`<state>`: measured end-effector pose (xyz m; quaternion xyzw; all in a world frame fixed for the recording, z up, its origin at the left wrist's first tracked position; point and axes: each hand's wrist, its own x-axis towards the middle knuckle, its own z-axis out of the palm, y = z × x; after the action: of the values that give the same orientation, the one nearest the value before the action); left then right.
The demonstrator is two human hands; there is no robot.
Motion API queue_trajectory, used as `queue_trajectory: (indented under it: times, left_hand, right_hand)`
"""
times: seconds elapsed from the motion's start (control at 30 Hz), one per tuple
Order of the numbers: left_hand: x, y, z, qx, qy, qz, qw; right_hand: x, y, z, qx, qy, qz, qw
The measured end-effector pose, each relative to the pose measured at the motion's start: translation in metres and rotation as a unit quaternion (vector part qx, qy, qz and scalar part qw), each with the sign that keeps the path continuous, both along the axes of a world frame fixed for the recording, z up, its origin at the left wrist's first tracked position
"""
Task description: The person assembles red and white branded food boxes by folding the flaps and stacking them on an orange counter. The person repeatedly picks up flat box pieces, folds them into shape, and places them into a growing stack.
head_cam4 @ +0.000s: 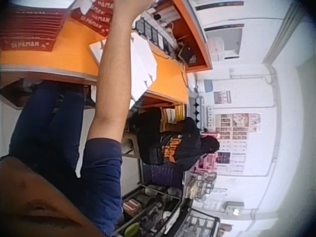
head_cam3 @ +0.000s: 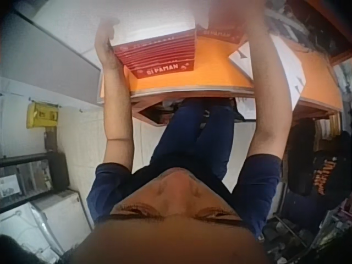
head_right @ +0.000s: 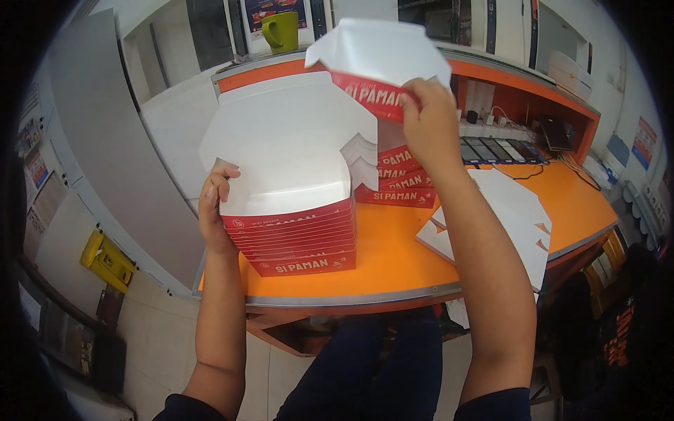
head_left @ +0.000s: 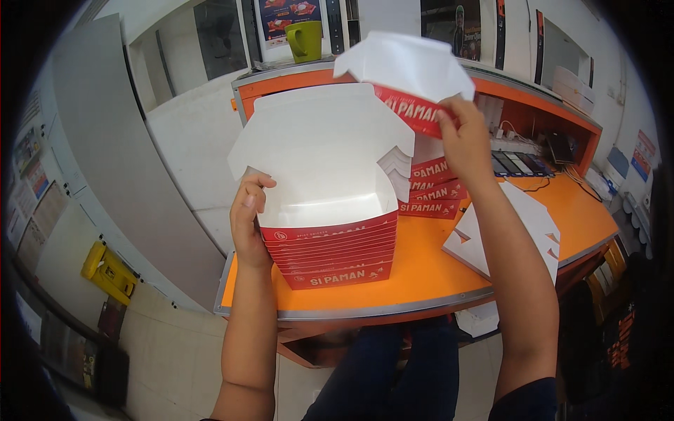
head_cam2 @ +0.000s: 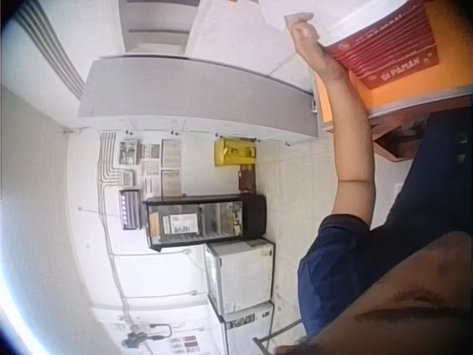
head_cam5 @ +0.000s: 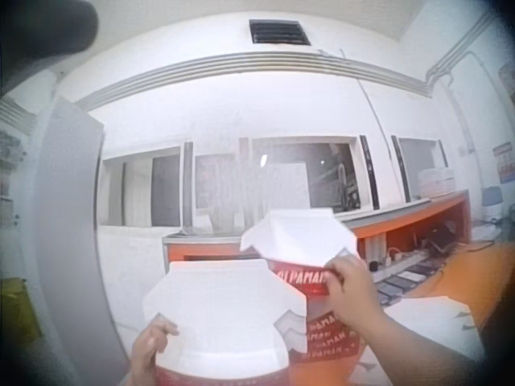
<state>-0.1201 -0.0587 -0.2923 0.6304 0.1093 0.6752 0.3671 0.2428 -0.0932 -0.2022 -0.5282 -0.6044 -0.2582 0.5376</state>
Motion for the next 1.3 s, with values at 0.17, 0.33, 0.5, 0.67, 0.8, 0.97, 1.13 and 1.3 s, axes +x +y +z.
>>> queue_trajectory:
  times: [0.17,0.33,0.5,0.67,0.8,0.97,1.13,1.3]
  left_hand:
    - [0.012,-0.005,-0.005,0.009,0.021,-0.024,0.999]
    - [0.032,-0.012,-0.011,0.062,0.106,-0.032,0.992]
    - [0.039,-0.015,-0.013,0.041,0.063,-0.043,0.996]
    - [0.043,-0.012,-0.015,0.072,0.045,0.037,0.996]
    - [0.041,-0.025,-0.012,0.063,0.016,0.023,0.998]
    - [0.042,-0.034,-0.006,0.067,0.051,0.002,0.996]
    - [0.032,-0.015,-0.012,0.072,0.082,0.015,0.994]
    - [0.027,-0.023,0.0,0.07,0.128,0.059,0.988]
  right_hand:
    - [-0.01,-0.027,0.028,0.146,0.027,0.036,0.988]
    - [-0.033,-0.084,0.03,0.091,0.043,0.226,0.969]
    - [-0.062,-0.144,0.02,-0.049,-0.063,0.172,0.982]
    - [-0.082,-0.157,0.021,0.019,-0.218,0.094,0.971]
    - [-0.094,-0.167,0.019,-0.067,-0.188,0.132,0.971]
    - [-0.095,-0.17,0.024,-0.178,-0.133,0.153,0.963]
    - [-0.089,-0.15,0.012,-0.094,-0.014,0.149,0.984]
    - [-0.069,-0.135,-0.036,-0.095,0.212,0.244,0.942]
